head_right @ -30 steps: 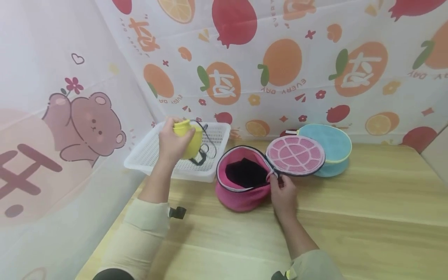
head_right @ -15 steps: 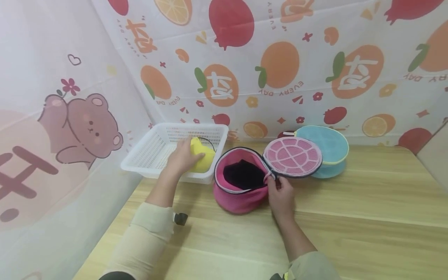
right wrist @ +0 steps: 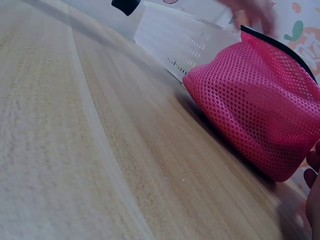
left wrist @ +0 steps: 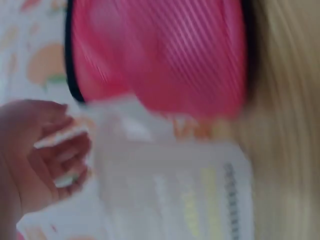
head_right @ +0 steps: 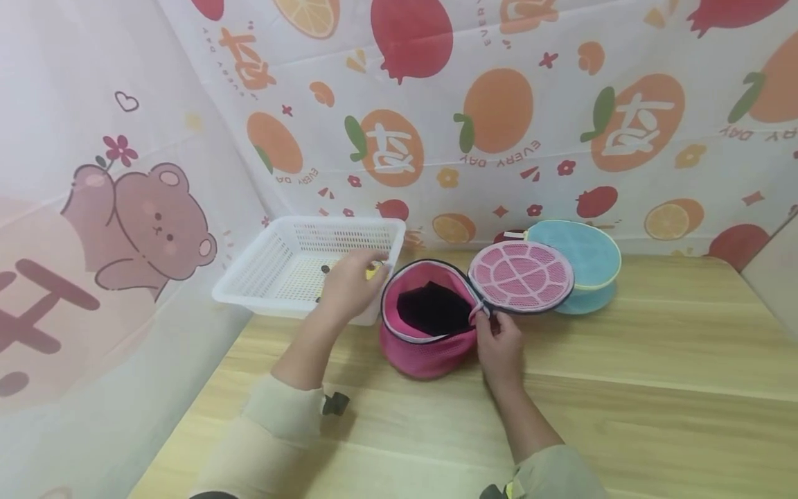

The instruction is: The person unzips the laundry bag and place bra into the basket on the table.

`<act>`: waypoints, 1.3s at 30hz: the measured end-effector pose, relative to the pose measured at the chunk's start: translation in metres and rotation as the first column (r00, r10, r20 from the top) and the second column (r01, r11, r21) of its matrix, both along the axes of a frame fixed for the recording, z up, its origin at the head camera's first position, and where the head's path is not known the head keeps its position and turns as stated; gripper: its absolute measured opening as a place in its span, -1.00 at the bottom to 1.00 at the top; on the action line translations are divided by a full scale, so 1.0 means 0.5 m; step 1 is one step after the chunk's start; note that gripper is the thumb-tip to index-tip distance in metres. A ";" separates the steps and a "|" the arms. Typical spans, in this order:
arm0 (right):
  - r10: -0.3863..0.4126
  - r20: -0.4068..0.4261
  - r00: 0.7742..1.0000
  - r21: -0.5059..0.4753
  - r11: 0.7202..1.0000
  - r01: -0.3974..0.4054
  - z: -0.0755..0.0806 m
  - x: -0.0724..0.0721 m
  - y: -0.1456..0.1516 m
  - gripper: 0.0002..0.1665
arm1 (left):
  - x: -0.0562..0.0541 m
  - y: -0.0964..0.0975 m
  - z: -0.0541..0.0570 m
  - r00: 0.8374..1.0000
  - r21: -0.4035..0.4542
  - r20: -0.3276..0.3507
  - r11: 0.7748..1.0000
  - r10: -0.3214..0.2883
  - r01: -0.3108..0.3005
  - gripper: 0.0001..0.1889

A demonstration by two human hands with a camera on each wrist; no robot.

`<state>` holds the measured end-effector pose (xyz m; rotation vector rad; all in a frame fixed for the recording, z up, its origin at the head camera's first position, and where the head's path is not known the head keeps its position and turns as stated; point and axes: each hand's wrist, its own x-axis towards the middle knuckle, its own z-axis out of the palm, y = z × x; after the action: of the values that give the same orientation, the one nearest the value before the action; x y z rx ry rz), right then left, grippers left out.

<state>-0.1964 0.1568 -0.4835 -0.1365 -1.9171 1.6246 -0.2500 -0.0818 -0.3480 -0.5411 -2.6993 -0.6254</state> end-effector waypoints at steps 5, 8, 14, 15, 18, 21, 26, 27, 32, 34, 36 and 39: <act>-0.010 0.009 1.000 -0.010 1.000 0.010 0.019 0.010 -0.006 -0.86 | 0.030 0.093 -0.001 0.939 -0.095 0.040 0.934 -0.343 0.345 -0.70; -0.011 0.005 1.000 -0.003 1.000 0.011 0.042 0.026 -0.014 -0.87 | 0.036 0.133 -0.026 0.914 -0.236 0.234 0.892 -0.332 0.385 -0.54; 0.001 -0.003 1.000 0.019 1.000 -0.001 0.072 0.049 -0.026 -0.87 | 0.036 0.162 -0.096 0.880 -0.427 0.472 0.860 -0.053 0.280 -0.27; 0.004 -0.007 1.000 0.020 1.000 -0.004 0.074 0.050 -0.027 -0.87 | 0.035 0.163 -0.104 0.871 -0.427 0.490 0.862 -0.031 0.272 -0.24; 0.010 -0.026 1.000 0.017 1.000 -0.010 0.077 0.048 -0.026 -0.86 | 0.028 0.162 -0.119 0.867 -0.426 0.498 0.865 -0.020 0.265 -0.16; 0.016 -0.031 0.999 0.021 1.000 -0.015 0.079 0.044 -0.024 -0.86 | 0.021 0.157 -0.125 0.884 -0.431 0.465 0.858 -0.053 0.278 -0.15; 0.003 -0.009 1.000 0.029 1.000 -0.003 0.037 0.020 -0.010 -0.84 | 0.016 0.148 -0.120 0.924 -0.400 0.357 0.871 -0.139 0.286 -0.66; -0.003 -0.006 1.000 0.030 1.000 0.003 0.026 0.015 -0.007 -0.83 | 0.015 0.147 -0.117 0.929 -0.381 0.340 0.881 -0.149 0.280 -0.76; -0.014 -0.005 1.000 0.027 1.000 0.014 0.002 0.003 0.000 -0.78 | 0.004 0.130 -0.087 0.942 -0.213 0.288 0.948 -0.171 0.237 -0.72; -0.016 -0.009 1.000 0.026 1.000 0.016 0.002 0.002 0.001 -0.76 | 0.002 0.120 -0.066 0.944 -0.085 0.267 0.970 -0.196 0.226 -0.63; -0.016 -0.012 1.000 0.023 1.000 0.017 0.002 0.001 0.002 -0.74 | 0.000 0.108 -0.044 0.944 0.086 0.243 0.974 -0.224 0.209 -0.57; -0.021 -0.011 1.000 0.026 0.999 0.021 0.002 0.000 0.004 -0.73 | 0.002 0.090 -0.005 0.953 0.331 0.185 0.928 -0.240 0.170 -0.52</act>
<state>-0.1964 0.1588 -0.4827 -0.1370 -1.9218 1.5831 -0.2492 -0.0370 -0.3503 -0.7112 -2.6834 -1.2132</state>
